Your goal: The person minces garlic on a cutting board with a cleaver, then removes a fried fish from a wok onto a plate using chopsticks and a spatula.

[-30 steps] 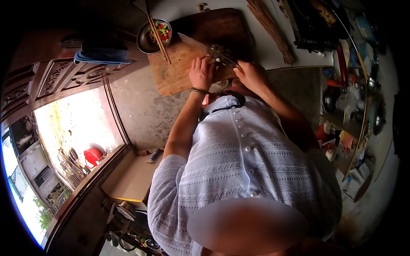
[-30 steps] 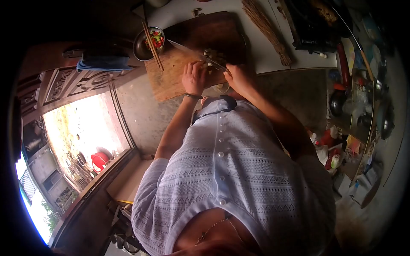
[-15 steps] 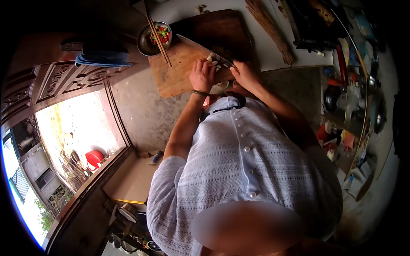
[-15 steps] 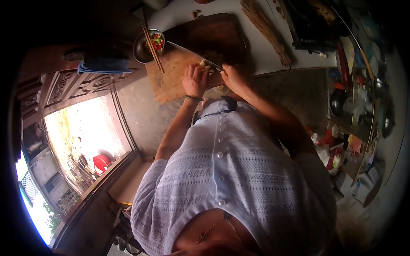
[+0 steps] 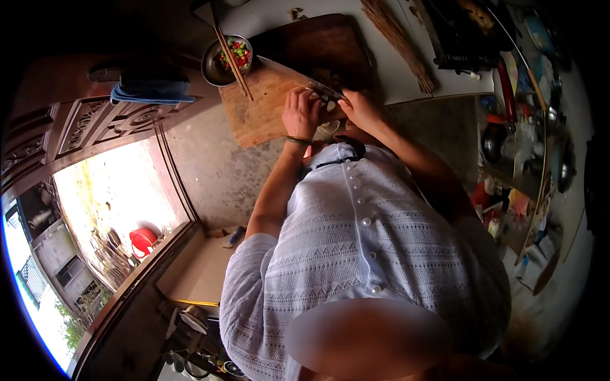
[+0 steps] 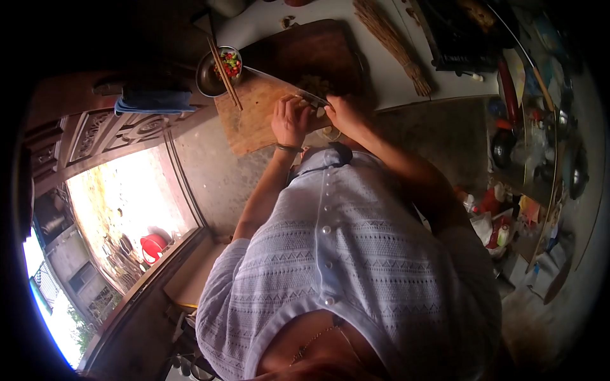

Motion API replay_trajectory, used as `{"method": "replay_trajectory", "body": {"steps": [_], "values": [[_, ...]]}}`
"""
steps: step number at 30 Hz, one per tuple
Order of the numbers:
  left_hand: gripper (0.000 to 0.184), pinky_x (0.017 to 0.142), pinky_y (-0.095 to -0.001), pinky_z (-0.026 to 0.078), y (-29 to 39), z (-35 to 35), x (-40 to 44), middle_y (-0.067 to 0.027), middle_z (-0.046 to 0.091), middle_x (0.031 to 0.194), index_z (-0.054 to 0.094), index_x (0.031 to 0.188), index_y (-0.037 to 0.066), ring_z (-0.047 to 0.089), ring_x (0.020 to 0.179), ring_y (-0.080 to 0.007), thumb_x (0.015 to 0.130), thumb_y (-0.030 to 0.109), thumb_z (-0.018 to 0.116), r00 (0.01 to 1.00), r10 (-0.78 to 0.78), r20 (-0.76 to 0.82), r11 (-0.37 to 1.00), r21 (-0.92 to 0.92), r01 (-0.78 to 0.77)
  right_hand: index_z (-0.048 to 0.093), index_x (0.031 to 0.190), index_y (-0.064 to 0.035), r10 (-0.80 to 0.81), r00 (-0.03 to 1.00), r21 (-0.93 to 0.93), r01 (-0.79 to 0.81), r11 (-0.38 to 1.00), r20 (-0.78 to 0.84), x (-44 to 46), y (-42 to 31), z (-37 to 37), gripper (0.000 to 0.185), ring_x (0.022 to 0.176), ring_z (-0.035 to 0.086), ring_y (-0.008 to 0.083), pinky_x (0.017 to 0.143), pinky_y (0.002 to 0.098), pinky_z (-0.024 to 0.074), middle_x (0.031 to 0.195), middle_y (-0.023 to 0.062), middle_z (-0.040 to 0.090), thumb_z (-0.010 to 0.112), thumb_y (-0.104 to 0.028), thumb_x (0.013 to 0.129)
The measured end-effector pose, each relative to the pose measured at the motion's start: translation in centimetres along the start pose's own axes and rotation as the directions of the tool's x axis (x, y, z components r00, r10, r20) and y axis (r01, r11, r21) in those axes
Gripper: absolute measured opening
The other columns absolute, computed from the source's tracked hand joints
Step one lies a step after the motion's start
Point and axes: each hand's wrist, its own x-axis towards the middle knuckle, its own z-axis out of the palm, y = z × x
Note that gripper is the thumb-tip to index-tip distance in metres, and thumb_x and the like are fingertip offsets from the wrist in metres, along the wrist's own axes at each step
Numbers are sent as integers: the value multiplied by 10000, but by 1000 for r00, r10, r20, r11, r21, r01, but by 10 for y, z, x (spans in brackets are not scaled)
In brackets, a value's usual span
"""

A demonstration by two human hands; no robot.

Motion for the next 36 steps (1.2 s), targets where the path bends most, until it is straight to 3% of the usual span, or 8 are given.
{"method": "replay_trajectory", "body": {"steps": [4,10,16,22,25,28,31,36], "values": [[284,788,-402,510,1,-4,-3,-109,603,1067,600,1012,74,598,975,-325,761,125,721,999,6,-45,1000,-19,-7,641,892,-54,-7,1000,-26,8,1000,19,-7,-18,-28,182,722,661,391,643,485,517,747,189,663,627,-235,895],[179,767,-387,513,-16,2,-7,-81,630,1027,631,949,83,610,939,-304,781,83,692,999,39,19,999,1,-39,621,906,-40,34,993,32,-38,999,113,-13,-13,-19,176,687,654,378,596,449,505,737,181,661,631,-215,899],[139,745,-383,514,-16,5,-6,-75,639,981,644,913,83,616,909,-298,784,78,697,999,39,-13,999,-26,-40,617,902,-35,-34,999,-76,33,997,-15,-13,-10,1,202,707,653,393,619,468,507,753,187,665,614,-237,908],[119,723,-386,507,-15,3,-9,-66,633,945,646,875,94,609,877,-293,775,92,709,996,-59,-67,998,19,60,609,889,-29,23,998,93,-28,995,55,-14,-12,-12,168,698,667,372,598,439,514,725,183,659,630,-195,899],[114,723,-381,507,-17,0,-11,-60,634,934,649,862,105,608,874,-290,767,94,711,999,3,-53,999,40,-1,602,874,-21,-8,1000,49,8,999,0,-15,-14,-16,155,689,675,364,588,427,518,698,178,654,631,-171,897],[106,715,-381,507,-14,1,-9,-52,634,916,653,855,111,606,864,-285,766,88,705,998,16,-56,1000,25,-15,646,939,-67,60,993,75,-68,995,102,-14,-10,-15,182,751,659,393,670,485,514,781,177,675,625,-242,897],[101,705,-385,506,-17,4,-9,-52,634,901,658,856,112,605,855,-281,769,81,699,998,21,-54,999,28,-19,607,879,-13,19,997,19,-20,1000,75,-11,-12,-12,186,707,668,375,610,447,517,739,193,661,633,-196,899],[106,695,-382,507,-15,2,-7,-51,635,890,660,860,113,607,839,-278,768,75,698,999,24,-45,999,33,-22,611,879,-20,-48,999,-31,47,998,-2,-6,-9,0,218,728,657,391,605,461,504,762,202,659,633,-236,900]]}}
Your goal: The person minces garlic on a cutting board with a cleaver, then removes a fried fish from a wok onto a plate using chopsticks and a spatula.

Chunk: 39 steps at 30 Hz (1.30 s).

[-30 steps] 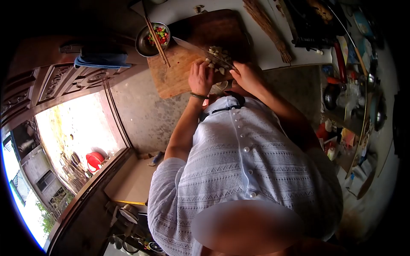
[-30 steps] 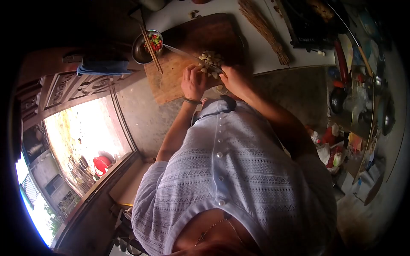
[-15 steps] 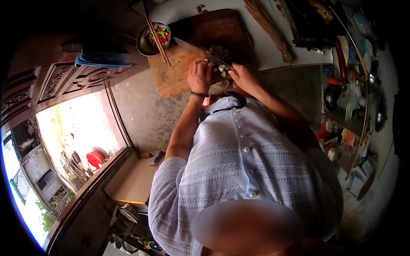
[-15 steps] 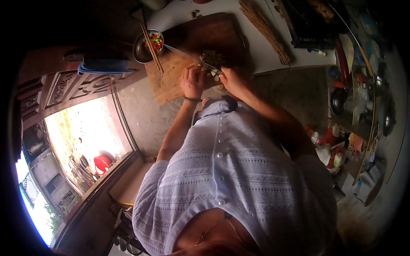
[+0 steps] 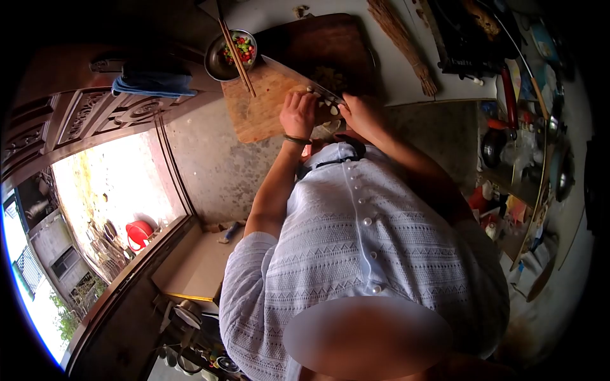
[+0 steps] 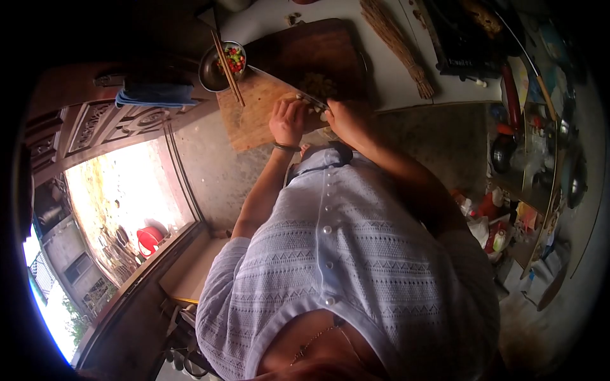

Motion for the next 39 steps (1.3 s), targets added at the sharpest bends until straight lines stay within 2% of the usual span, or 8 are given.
{"method": "replay_trajectory", "body": {"steps": [4,7,10,22,25,29,35,39], "values": [[110,687,-382,507,2,4,2,-53,634,878,658,863,110,611,837,-278,768,68,695,999,8,-42,1000,-8,-9,607,880,-25,75,996,113,-80,990,44,2,11,3,219,701,648,392,581,455,483,744,202,648,635,-241,900],[114,681,-384,506,2,4,4,-55,633,870,655,862,106,613,839,-277,765,60,692,999,33,-4,999,2,-33,652,914,-52,103,993,107,-108,988,49,1,4,-7,204,781,662,389,691,475,516,809,188,679,624,-254,900],[118,678,-383,504,5,6,7,-58,631,858,653,858,105,612,830,-279,760,51,692,999,35,-20,999,5,-35,598,877,-19,7,1000,125,-6,992,-9,-2,-3,-18,210,667,636,388,567,445,471,728,197,639,638,-224,899],[124,690,-385,506,0,9,3,-63,626,852,659,855,94,606,824,-288,749,50,706,999,35,-21,999,-23,-35,605,885,-18,25,999,25,-26,999,39,4,2,-1,203,707,648,387,602,449,481,745,198,649,627,-219,905],[135,705,-387,507,11,-3,-1,-60,624,874,659,852,100,607,836,-287,743,92,738,997,7,-80,1000,7,-7,596,882,-18,45,997,246,-59,968,62,8,32,11,213,721,645,387,601,433,479,756,192,651,624,-227,907],[161,709,-381,506,30,-21,-16,-52,619,883,663,849,113,605,866,-274,739,162,770,994,22,108,999,-39,-18,601,847,-26,44,997,131,-51,990,58,4,11,-34,217,705,663,359,596,423,498,748,166,664,654,-234,882],[131,722,-396,492,24,11,-7,-61,600,899,645,848,112,577,879,-285,764,166,729,991,106,82,993,41,-109,593,855,-5,24,999,299,-37,954,44,16,27,-24,250,714,646,372,597,409,472,759,189,646,645,-246,894],[120,726,-409,481,20,9,-1,-83,590,923,628,852,106,562,877,-303,777,155,708,995,102,12,989,111,-102,589,838,-7,-3,1000,149,2,989,8,16,35,-37,263,677,632,363,587,406,462,729,194,626,648,-257,893]]}}
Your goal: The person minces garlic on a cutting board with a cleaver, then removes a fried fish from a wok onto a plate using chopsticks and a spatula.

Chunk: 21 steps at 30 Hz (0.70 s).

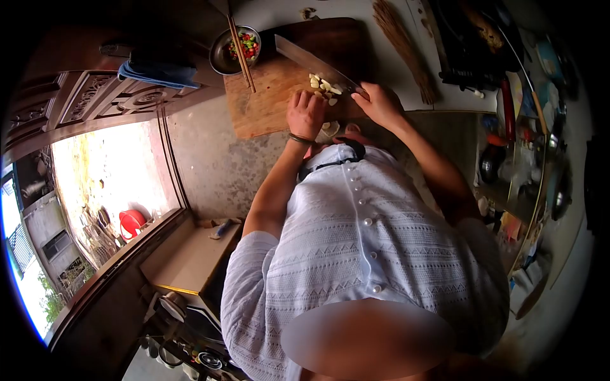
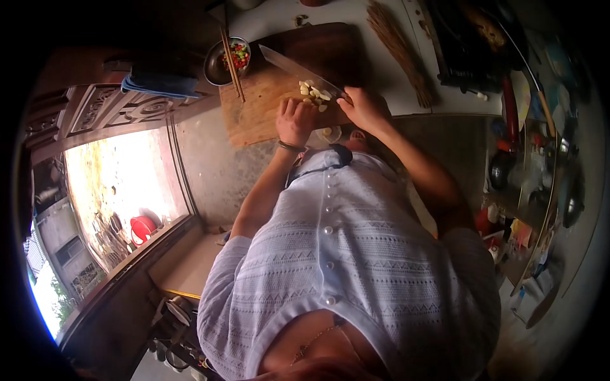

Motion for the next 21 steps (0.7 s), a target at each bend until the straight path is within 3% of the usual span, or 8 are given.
{"method": "replay_trajectory", "body": {"steps": [4,7,10,13,17,21], "values": [[160,750,-398,478,6,-38,-10,-83,594,923,635,852,103,572,895,-294,727,76,732,983,-147,-114,988,26,151,604,862,-28,-61,990,-136,78,988,127,-3,0,-30,266,677,647,342,582,408,471,733,176,637,628,-290,906],[221,791,-412,477,9,-61,-30,-95,606,968,630,910,96,579,940,-310,719,60,734,987,-141,-74,989,36,144,634,847,-88,-166,977,-273,198,942,137,-4,-8,-37,166,706,663,351,621,447,511,737,134,669,661,-252,853],[309,834,-434,466,36,-102,-32,-114,614,1010,615,982,83,580,981,-333,704,58,748,979,-140,-151,988,46,148,651,847,-115,-410,909,-124,416,901,69,-2,16,-38,106,688,673,314,608,424,516,738,91,686,689,-201,798],[397,848,-443,459,61,-136,-24,-123,610,1043,608,1038,80,579,1000,-345,692,147,792,965,-101,-242,987,94,127,660,826,-130,-425,858,-192,487,852,287,3,9,-64,105,689,682,283,603,401,519,732,55,695,709,-171,743],[400,809,-410,468,64,-137,-1,-87,617,1003,637,996,75,590,968,-297,705,296,801,991,-99,91,974,214,78,672,788,-138,-467,761,-226,603,765,451,19,13,-57,103,697,688,274,616,388,523,714,67,693,731,-180,715],[373,697,-394,503,30,-106,17,-59,621,886,651,865,66,619,836,-247,745,405,748,945,-82,315,962,272,-7,706,848,-142,-471,747,-235,620,749,470,44,24,-48,155,717,692,269,639,383,529,732,76,702,748,-197,709]]}}
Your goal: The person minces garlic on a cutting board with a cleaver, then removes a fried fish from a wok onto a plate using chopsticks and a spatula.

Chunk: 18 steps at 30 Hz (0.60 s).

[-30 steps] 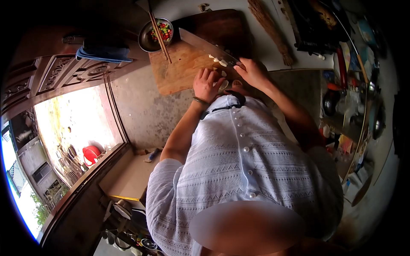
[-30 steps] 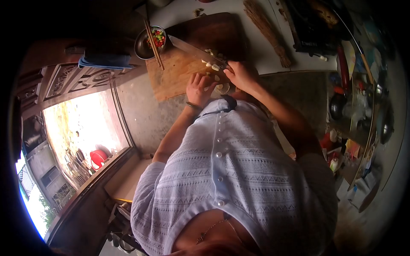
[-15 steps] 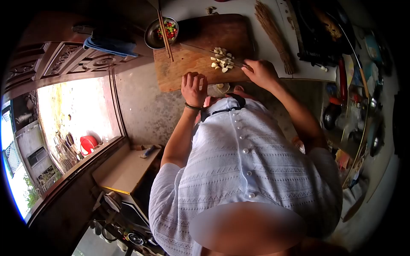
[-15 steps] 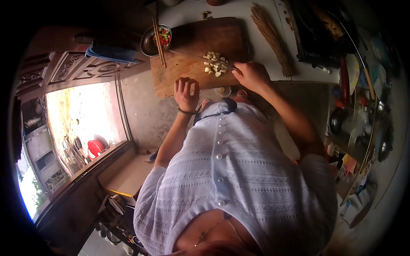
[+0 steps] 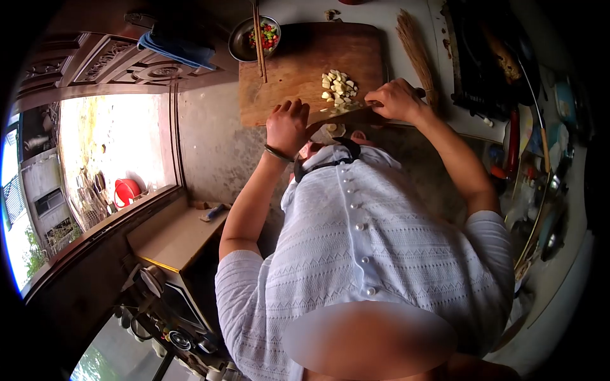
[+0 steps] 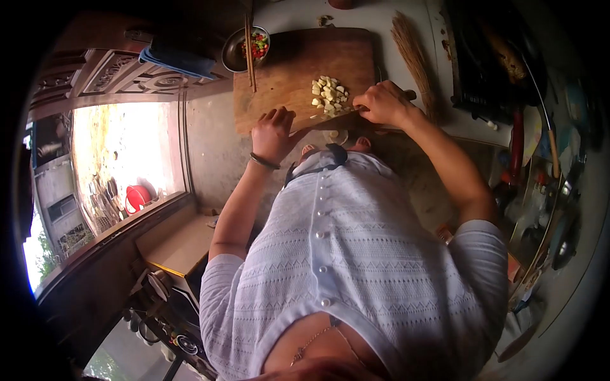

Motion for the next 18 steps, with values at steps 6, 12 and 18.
{"method": "replay_trajectory", "body": {"steps": [6,12,18], "values": [[401,591,-406,518,-22,15,29,-76,637,784,637,703,74,654,745,-270,789,461,699,980,-104,169,992,82,91,712,850,-128,-44,999,-47,42,998,-27,31,1,-27,151,732,695,271,664,386,538,733,83,702,749,-201,722],[390,568,-378,527,-37,43,35,-54,662,784,712,721,108,669,727,-239,783,492,693,985,-45,166,991,130,23,691,825,-130,24,996,-211,-6,977,83,49,10,-27,131,734,695,279,662,395,543,714,97,691,742,-213,738],[394,547,-358,525,-34,56,41,-25,667,776,722,714,142,672,736,-196,820,514,644,976,-14,219,979,203,-32,676,798,-138,29,998,-157,-21,987,48,49,30,-8,112,711,692,281,650,411,542,709,101,688,729,-224,751]]}}
